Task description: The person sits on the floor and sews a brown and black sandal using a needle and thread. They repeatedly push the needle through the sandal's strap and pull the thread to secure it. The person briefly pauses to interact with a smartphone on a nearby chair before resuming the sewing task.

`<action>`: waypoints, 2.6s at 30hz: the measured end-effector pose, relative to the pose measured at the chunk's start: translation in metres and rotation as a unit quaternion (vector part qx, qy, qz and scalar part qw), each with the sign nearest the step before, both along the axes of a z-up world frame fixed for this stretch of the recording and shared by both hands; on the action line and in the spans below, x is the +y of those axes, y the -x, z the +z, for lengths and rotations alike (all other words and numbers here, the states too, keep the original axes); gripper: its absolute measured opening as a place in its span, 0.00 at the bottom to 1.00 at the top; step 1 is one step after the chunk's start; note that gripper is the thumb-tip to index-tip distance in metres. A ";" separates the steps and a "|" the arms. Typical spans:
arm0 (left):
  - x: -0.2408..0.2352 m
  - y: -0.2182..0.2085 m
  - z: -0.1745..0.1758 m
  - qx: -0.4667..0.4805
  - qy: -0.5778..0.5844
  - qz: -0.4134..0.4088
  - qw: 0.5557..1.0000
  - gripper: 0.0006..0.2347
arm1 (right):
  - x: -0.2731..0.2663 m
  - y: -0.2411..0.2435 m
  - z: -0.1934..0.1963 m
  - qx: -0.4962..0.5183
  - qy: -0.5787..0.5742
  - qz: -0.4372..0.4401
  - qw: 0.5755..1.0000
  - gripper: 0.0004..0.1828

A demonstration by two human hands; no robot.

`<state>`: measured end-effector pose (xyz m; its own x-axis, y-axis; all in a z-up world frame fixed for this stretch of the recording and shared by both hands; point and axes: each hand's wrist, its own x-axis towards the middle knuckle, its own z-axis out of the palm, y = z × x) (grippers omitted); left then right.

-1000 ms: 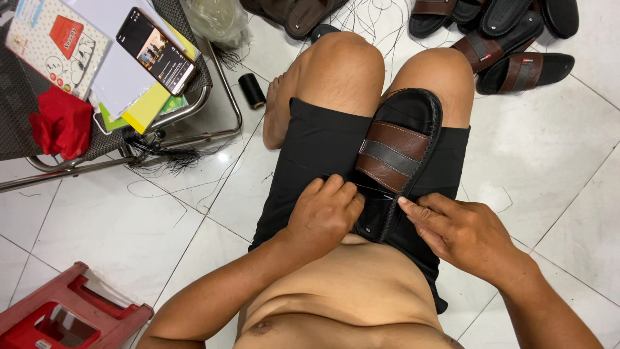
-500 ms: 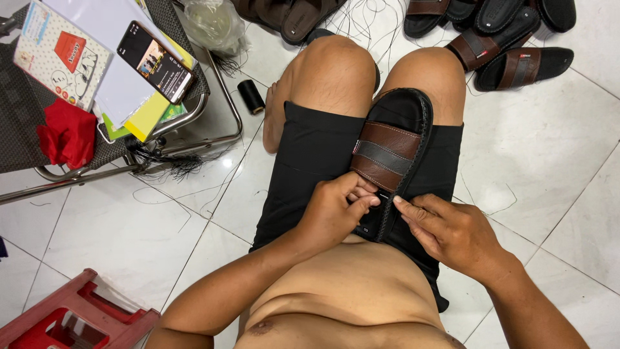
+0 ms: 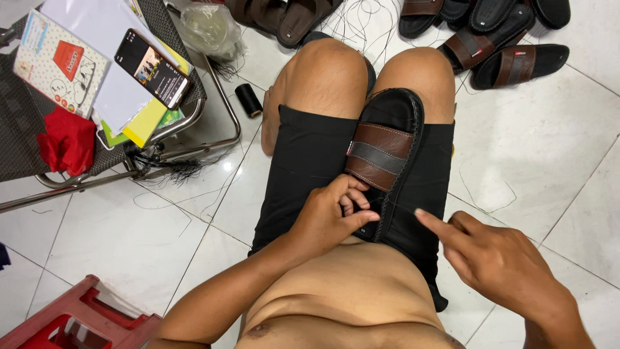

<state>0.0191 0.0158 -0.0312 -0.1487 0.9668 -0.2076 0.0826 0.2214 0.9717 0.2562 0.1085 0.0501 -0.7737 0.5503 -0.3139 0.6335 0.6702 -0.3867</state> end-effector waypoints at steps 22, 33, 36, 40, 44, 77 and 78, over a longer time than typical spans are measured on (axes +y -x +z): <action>0.001 -0.014 -0.022 0.185 -0.003 -0.027 0.982 0.22 | -0.047 -0.054 -0.089 0.001 0.149 -0.216 0.965 0.14; -0.007 -0.008 -0.004 0.193 -0.056 -0.009 0.980 0.21 | -0.027 0.043 -0.051 0.452 0.048 -0.161 0.876 0.03; -0.014 0.002 0.012 0.258 -0.174 -0.003 0.950 0.17 | -0.032 0.041 -0.063 0.484 0.159 -0.211 0.835 0.02; -0.017 0.007 0.027 0.273 -0.289 -0.025 0.917 0.10 | -0.039 0.050 -0.062 0.498 0.217 -0.208 0.814 0.03; -0.015 0.008 0.029 0.296 -0.359 -0.057 0.883 0.06 | -0.034 0.052 -0.059 0.449 0.155 -0.075 0.877 0.04; -0.013 0.024 0.022 0.552 -0.222 -0.129 0.794 0.16 | -0.046 0.038 -0.059 0.406 -0.075 -0.250 0.876 0.15; -0.011 0.025 0.026 0.542 -0.247 -0.099 0.797 0.15 | -0.046 0.048 -0.061 0.403 -0.045 -0.249 0.879 0.16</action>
<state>-0.0059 0.0052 -0.0049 0.1848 0.9173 0.3528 0.9184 -0.2889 0.2702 0.2083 0.0624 -0.0109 -0.3801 0.8788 0.2885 0.4018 0.4378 -0.8043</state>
